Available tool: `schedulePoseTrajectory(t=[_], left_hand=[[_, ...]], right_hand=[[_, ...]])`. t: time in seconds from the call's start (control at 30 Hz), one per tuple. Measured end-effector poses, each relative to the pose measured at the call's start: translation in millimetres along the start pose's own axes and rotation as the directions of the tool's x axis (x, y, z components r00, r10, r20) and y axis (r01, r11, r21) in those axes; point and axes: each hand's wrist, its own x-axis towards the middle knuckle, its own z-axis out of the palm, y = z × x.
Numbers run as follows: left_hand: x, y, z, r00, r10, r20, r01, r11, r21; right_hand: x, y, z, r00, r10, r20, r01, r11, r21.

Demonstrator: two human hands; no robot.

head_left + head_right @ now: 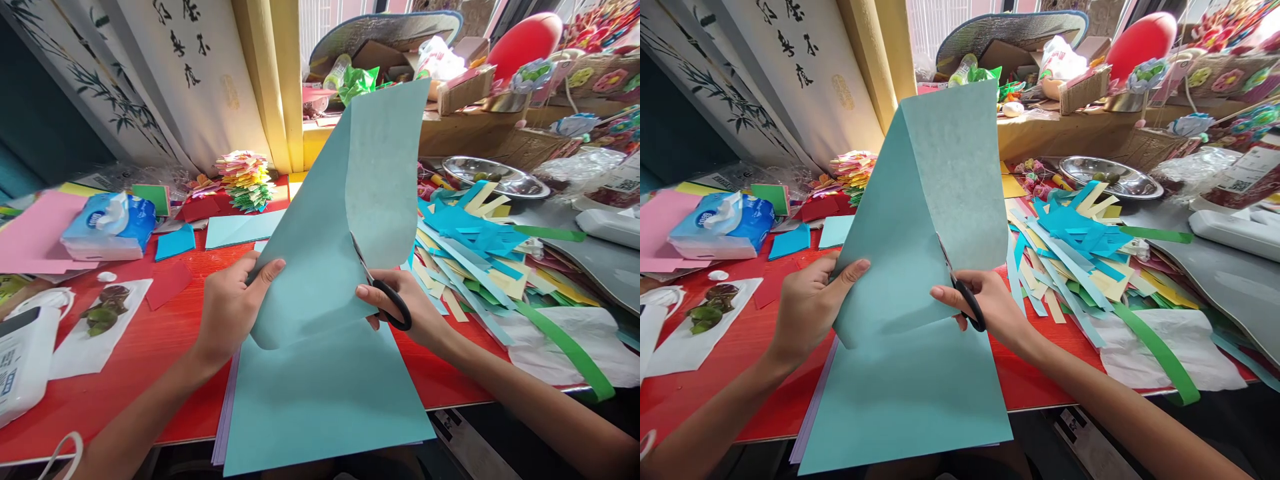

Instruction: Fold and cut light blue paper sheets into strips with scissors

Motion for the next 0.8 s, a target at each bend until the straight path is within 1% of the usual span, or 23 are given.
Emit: schedulePoseTrajectory(t=[0.1,0.33,0.8], left_hand=[[-1.1,0.6,0.3,1.000,-0.012,0.019,0.012,1.000,0.000],[-3.3,2.0,-0.6,0.997,-0.054,0.051,0.055,0.998,-0.021],[-4.7,6.8,-0.9,0.993,-0.097,0.065,0.098,0.995,-0.005]], right_hand=[[0.3,0.4,0.3,1.000,0.003,-0.003,-0.003,1.000,0.030],[0.3,-0.9,1.3,1.000,-0.019,-0.020,0.019,1.000,0.008],[-0.8,1.6,1.7,0.998,-0.027,-0.050,0.026,1.000,-0.018]])
